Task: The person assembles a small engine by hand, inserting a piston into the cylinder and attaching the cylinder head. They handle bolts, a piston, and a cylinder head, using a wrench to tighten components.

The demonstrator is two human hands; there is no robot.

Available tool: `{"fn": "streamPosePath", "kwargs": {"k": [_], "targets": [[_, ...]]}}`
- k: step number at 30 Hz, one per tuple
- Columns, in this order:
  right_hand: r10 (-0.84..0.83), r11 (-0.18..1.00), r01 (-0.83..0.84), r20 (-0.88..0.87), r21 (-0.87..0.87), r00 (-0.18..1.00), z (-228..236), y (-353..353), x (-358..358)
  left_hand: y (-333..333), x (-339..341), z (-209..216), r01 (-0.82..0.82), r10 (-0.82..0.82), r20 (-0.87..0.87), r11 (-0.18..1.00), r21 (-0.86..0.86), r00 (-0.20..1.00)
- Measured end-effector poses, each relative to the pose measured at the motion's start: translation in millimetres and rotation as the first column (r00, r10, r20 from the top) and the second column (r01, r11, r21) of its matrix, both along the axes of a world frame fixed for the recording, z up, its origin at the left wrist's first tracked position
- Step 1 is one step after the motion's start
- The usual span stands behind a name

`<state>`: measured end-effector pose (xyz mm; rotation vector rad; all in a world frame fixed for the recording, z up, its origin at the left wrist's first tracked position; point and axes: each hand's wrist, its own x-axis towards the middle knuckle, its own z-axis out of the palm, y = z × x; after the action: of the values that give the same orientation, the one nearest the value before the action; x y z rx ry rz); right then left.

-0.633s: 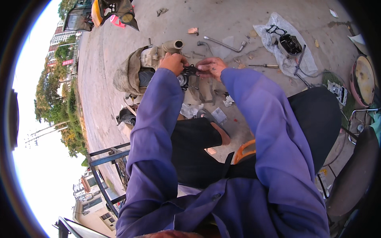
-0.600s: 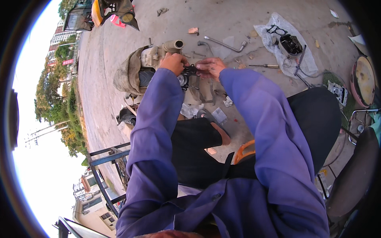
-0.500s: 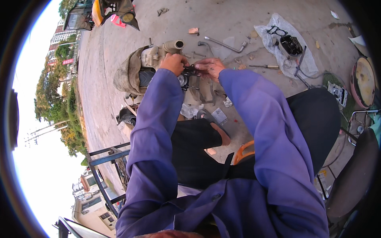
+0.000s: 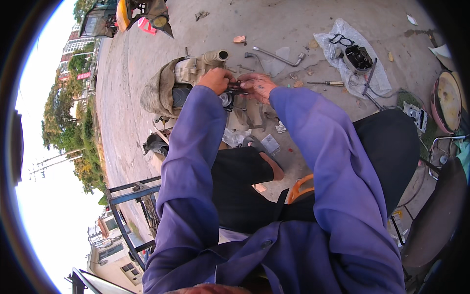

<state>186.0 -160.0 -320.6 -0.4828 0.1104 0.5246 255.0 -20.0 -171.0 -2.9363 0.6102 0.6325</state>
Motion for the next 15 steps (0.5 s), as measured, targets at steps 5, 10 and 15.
{"fn": "streamPosePath", "kwargs": {"k": [5, 10, 15], "targets": [[-0.049, 0.991, 0.057, 0.07, -0.118, 0.996, 6, 4, -2, 8, 10, -7, 0.038, -0.043, -0.059, 0.995, -0.091, 0.997], [-0.133, 0.96, 0.187, 0.25, -0.209, 0.959, -3, 6, -3, 6, 17, -13, -0.07, 0.058, -0.114, 0.992, -0.105, 0.992], [-0.159, 0.875, 0.319, 0.407, -0.363, 0.9, 9, 12, -6, 11, 21, -19, -0.083, 0.072, -0.113, 0.992, -0.092, 0.991]]}}
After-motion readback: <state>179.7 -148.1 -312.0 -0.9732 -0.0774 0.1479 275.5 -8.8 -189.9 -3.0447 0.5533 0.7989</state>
